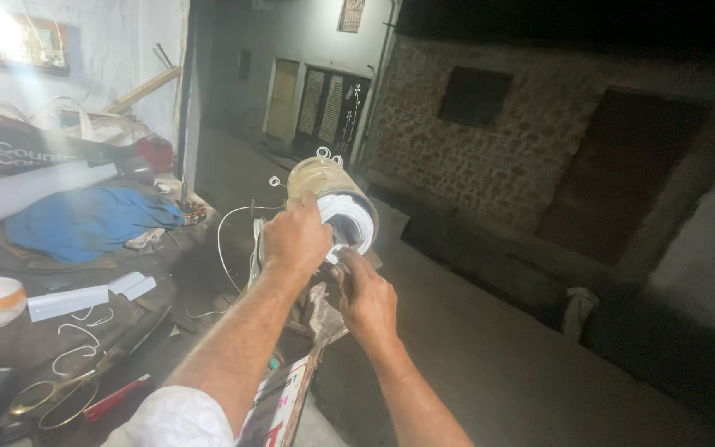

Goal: The person winds white wire around a cylindrical form mounted on a workbench. They use a wooden stick to press and align the wire, then trim excess wire with pliers. The person continues winding and adjusting the wire by hand throughout the clip.

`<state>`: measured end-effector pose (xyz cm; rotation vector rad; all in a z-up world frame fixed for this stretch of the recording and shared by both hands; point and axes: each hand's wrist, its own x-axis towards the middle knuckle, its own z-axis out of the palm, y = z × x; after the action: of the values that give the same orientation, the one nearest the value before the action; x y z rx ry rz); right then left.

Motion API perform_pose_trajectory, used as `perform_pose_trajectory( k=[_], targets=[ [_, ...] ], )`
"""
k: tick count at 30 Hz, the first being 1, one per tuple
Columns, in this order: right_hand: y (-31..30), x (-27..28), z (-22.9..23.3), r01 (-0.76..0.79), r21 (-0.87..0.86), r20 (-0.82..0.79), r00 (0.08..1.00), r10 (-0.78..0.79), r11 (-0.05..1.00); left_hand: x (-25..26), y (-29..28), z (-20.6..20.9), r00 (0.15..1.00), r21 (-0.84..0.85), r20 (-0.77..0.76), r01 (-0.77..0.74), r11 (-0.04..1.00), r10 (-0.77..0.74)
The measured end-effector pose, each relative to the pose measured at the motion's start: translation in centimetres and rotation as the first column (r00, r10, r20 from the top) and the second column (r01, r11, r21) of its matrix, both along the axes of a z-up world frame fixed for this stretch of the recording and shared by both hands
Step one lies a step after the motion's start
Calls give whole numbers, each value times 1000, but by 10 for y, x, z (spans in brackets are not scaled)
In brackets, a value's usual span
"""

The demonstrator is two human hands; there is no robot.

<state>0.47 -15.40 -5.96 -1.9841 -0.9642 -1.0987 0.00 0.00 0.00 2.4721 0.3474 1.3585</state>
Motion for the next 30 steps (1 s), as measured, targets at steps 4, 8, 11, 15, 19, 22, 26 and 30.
perform_pose_trajectory(
  k=[4, 8, 11, 15, 19, 22, 26, 30],
  targets=[
    [-4, -4, 15, 42, -76, -17, 999, -43, 996, -15, -1, 8, 1000, 6, -16, 6, 1000, -6],
    [-4, -2, 32, 36, -150, 38, 999, -31, 988, -25, -2, 17, 998, 0, -63, 16, 1000, -15],
    [-5, -5, 37, 36, -186, 31, 999, -30, 982, -28, -2, 21, 996, -10, -77, 39, 999, -39],
    [-2, -14, 40, 65, -225, -39, 996, -76, 972, -28, -2, 25, 997, 28, -67, 39, 999, -37],
    [6, -9, 44, 172, -283, -55, 979, -195, 944, -23, -2, 24, 997, 28, -81, 22, 999, -20],
    [9, -3, 44, 173, -288, -41, 980, -192, 942, -20, 0, 22, 995, 18, -101, 10, 1000, -9],
    [7, -1, 44, 171, -335, -61, 977, -203, 926, -29, -4, 26, 993, 28, -115, 26, 999, -22],
    [-2, 0, 40, 44, -287, -23, 998, -53, 957, -48, 2, 40, 958, -21, -258, 124, 992, -125]
  ],
)
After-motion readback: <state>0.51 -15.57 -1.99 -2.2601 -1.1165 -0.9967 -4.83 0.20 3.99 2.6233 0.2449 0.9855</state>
